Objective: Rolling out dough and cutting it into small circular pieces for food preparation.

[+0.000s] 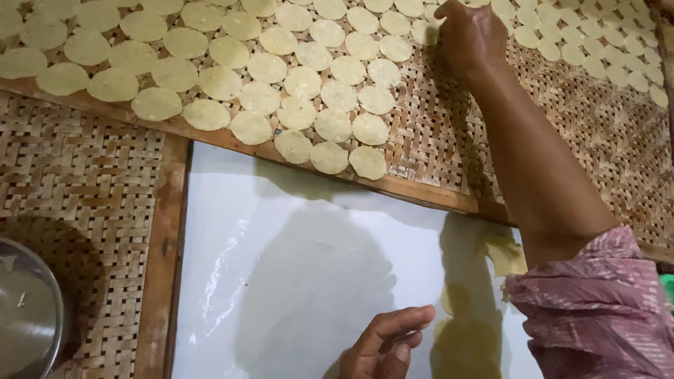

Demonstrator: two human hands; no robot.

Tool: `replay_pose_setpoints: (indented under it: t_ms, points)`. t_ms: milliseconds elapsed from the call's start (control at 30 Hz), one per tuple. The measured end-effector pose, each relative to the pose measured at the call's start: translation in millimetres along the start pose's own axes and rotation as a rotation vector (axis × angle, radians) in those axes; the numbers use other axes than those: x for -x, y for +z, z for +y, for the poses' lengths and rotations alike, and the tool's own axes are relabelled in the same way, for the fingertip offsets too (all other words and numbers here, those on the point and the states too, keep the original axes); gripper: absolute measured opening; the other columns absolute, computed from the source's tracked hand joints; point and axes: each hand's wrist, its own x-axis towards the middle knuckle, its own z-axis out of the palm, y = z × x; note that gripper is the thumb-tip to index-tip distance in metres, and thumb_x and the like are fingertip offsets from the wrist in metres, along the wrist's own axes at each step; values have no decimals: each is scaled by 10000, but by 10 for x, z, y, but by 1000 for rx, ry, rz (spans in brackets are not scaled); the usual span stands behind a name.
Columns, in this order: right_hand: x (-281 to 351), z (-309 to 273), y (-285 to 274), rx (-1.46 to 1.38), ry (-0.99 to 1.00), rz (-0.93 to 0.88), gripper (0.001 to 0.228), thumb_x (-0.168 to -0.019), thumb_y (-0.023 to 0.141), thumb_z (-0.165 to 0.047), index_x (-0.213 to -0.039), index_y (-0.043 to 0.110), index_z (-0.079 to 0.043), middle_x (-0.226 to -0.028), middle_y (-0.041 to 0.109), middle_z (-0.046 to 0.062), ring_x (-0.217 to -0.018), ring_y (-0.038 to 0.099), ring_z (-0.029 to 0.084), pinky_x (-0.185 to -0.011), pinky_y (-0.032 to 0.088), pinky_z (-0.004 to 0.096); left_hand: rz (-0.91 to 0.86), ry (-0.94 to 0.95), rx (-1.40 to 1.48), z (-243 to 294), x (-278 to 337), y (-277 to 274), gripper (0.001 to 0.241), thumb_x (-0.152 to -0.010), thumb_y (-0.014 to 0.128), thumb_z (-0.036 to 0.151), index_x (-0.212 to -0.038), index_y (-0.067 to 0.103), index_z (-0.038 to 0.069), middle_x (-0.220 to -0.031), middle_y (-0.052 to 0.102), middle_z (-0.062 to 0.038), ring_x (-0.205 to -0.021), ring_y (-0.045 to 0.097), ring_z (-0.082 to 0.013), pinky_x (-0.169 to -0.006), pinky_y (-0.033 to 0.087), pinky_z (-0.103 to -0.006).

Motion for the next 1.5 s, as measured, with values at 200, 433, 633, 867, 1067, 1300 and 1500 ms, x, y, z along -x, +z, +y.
replay_pose_setpoints:
  t_ms: [200,433,633,867,1067,1300,1500]
  points:
    - [122,66,-266,-245,354,-221,280,-1204,470,-104,-1140,741,-74,-834,678,125,-589,551,199,-485,488,378,98,92,-14,191,-44,61,343,-1019,468,60,-1297,656,-14,-1336,712,-129,-1280,652,-217,-1099,512,-383]
    - [1030,-284,-1851,-328,181,-241,119,-1067,817,-159,-1025,740,-78,-952,766,92,-846,746,157,-699,612,306,182,163,41,499,-6,163,296,-1036,509,41,-1286,644,-40,-1311,699,-163,-1177,627,-222,-1063,488,-371]
    - [2249,-696,-2770,-652,604,-491,85,-952,773,-151,-977,718,-92,-951,770,37,-857,724,101,-675,579,273,166,229,138,512,-24,137,319,-1040,518,54,-1347,583,-4,-1351,666,-135,-1260,619,-222,-1085,489,-394]
    - [3076,-1209,-2928,-716,589,-568,81,-962,731,-112,-1035,753,-83,-1051,747,70,-921,715,166,-790,612,313,141,259,75,380,-141,107,351,-1057,508,99,-1400,565,49,-1369,657,-96,-1247,629,-193,-1077,508,-383]
    - [3026,-1631,-2963,-616,452,-531,211,-910,705,-57,-1093,788,-121,-1118,739,72,-925,729,219,-802,631,348,155,242,16,267,-307,135,339,-1049,522,101,-1379,596,72,-1330,675,-75,-1205,640,-176,-1038,518,-348]
    - [2955,-1823,-2996,-497,291,-387,200,-889,732,-58,-1081,781,-88,-991,701,132,-894,695,299,-756,576,392,106,242,-33,219,-378,173,344,-1041,513,89,-1374,597,72,-1327,675,-68,-1191,633,-158,-1022,516,-323]
    - [2864,-1868,-3056,-473,312,-460,103,-876,745,-142,-953,722,-79,-901,719,111,-876,680,304,-741,553,418,65,210,-66,204,-418,234,338,-1050,489,90,-1369,595,59,-1315,678,-66,-1184,633,-162,-1007,511,-323]
